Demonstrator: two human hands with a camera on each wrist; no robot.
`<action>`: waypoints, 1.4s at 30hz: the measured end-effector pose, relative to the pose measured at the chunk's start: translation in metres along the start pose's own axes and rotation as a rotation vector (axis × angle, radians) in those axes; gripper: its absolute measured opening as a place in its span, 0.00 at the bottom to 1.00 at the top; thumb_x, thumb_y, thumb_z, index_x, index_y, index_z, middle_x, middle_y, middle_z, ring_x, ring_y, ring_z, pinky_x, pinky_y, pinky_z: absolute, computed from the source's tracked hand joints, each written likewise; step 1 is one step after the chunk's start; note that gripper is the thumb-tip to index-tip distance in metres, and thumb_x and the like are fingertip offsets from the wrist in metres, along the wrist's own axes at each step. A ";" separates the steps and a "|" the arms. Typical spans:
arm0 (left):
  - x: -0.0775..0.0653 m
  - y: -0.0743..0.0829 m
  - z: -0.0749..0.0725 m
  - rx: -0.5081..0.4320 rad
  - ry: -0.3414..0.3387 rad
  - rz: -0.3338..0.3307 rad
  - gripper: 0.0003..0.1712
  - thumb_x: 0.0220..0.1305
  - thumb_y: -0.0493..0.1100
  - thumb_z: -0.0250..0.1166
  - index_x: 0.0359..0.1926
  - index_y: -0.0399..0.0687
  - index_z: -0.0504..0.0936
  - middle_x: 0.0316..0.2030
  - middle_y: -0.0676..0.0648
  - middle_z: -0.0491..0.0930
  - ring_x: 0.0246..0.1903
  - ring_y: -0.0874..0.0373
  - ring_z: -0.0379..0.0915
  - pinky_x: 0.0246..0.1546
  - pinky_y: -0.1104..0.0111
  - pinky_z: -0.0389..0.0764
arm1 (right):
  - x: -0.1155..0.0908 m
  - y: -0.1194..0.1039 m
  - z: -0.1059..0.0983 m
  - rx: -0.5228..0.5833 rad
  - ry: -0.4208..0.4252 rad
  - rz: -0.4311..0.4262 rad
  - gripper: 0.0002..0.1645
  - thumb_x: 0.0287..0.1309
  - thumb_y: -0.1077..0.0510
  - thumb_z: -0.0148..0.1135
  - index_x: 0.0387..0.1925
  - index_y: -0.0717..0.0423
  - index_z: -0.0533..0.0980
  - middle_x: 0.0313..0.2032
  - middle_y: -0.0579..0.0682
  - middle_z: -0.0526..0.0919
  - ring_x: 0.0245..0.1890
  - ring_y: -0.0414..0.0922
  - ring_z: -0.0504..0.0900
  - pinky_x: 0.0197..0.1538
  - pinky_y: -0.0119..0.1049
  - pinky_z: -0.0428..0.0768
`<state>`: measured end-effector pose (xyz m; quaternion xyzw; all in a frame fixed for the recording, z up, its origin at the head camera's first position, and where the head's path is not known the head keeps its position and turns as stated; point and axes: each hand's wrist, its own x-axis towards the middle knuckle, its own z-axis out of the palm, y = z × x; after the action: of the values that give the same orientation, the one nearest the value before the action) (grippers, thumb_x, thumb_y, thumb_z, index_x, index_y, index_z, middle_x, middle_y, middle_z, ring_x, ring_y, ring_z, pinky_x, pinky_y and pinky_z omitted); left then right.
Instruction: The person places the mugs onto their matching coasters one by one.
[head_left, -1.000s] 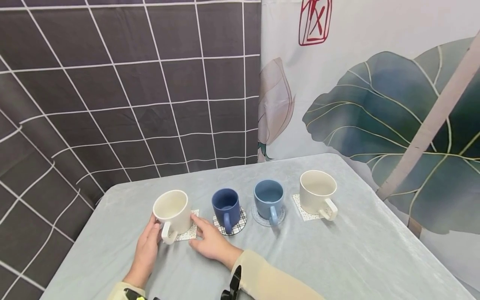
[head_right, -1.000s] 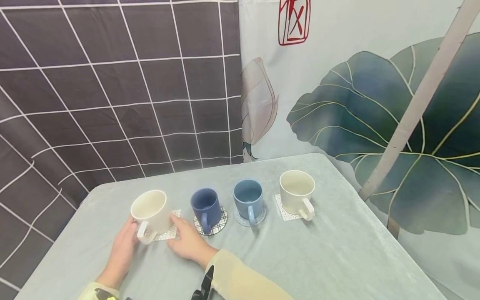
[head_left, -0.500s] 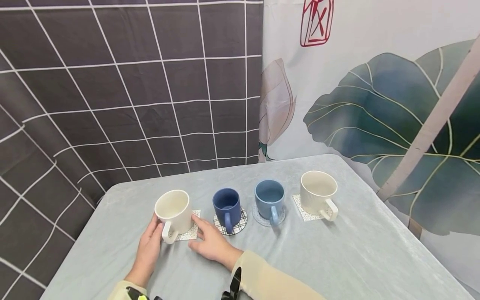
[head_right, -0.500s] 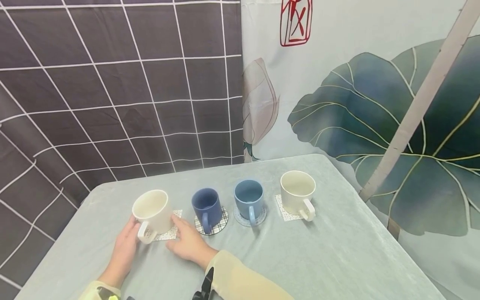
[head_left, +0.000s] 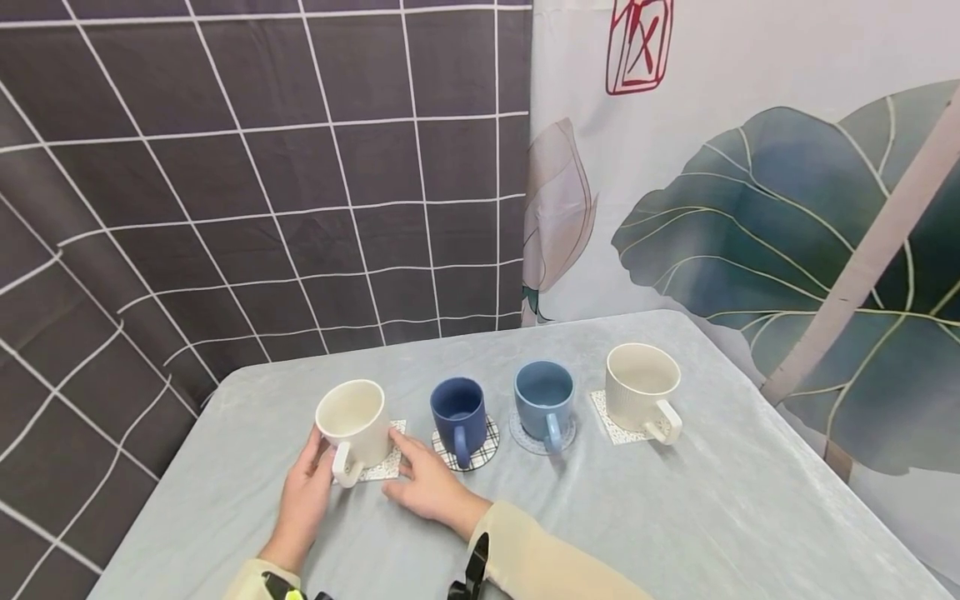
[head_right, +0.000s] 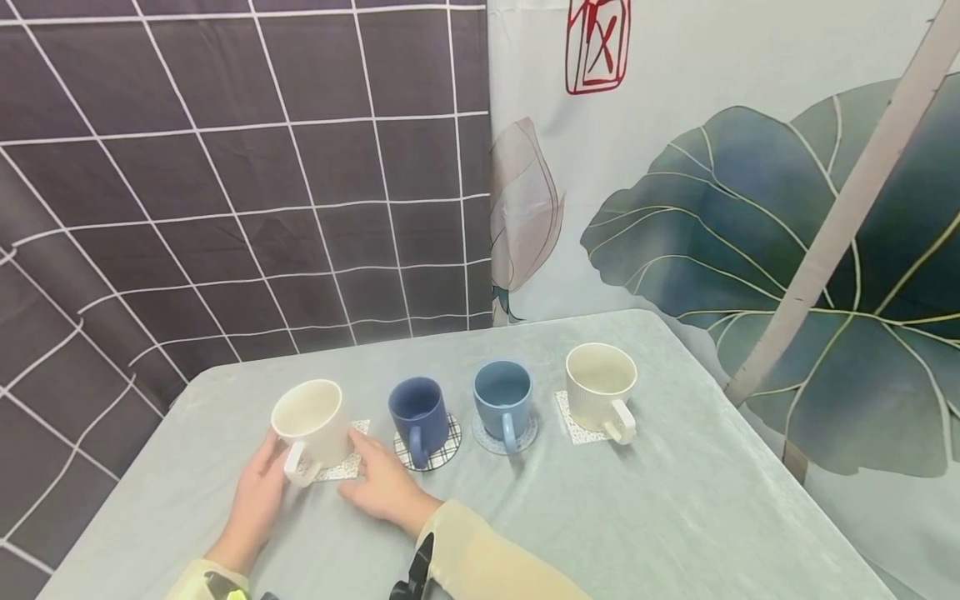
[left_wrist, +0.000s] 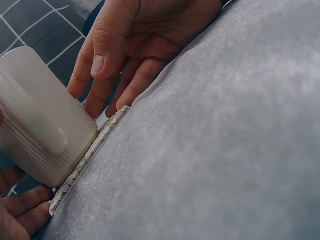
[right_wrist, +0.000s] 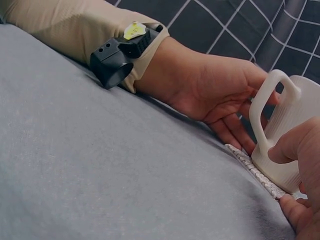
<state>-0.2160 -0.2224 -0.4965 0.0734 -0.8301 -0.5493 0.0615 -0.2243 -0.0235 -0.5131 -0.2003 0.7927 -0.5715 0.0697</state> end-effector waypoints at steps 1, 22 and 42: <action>0.000 0.000 0.000 -0.003 0.001 -0.003 0.38 0.78 0.56 0.50 0.81 0.60 0.46 0.78 0.42 0.53 0.77 0.42 0.46 0.73 0.46 0.54 | 0.000 0.000 0.000 0.001 0.000 -0.002 0.49 0.57 0.63 0.69 0.77 0.58 0.57 0.72 0.65 0.62 0.62 0.56 0.78 0.60 0.29 0.76; -0.005 0.001 0.001 -0.029 0.065 0.027 0.34 0.79 0.50 0.48 0.80 0.54 0.51 0.75 0.37 0.60 0.72 0.41 0.59 0.47 0.84 0.75 | -0.002 -0.006 0.000 0.020 0.007 -0.010 0.48 0.58 0.63 0.69 0.76 0.60 0.59 0.72 0.65 0.62 0.62 0.57 0.78 0.60 0.30 0.76; -0.009 0.002 0.006 -0.045 0.113 0.048 0.34 0.77 0.44 0.48 0.80 0.49 0.55 0.72 0.34 0.65 0.66 0.44 0.68 0.40 0.88 0.71 | -0.007 -0.005 0.001 -0.037 0.001 0.005 0.49 0.57 0.60 0.69 0.77 0.57 0.58 0.72 0.64 0.63 0.62 0.57 0.78 0.61 0.31 0.76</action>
<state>-0.2083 -0.2144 -0.4974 0.0829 -0.8144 -0.5611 0.1229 -0.2169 -0.0226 -0.5096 -0.1990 0.8038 -0.5566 0.0668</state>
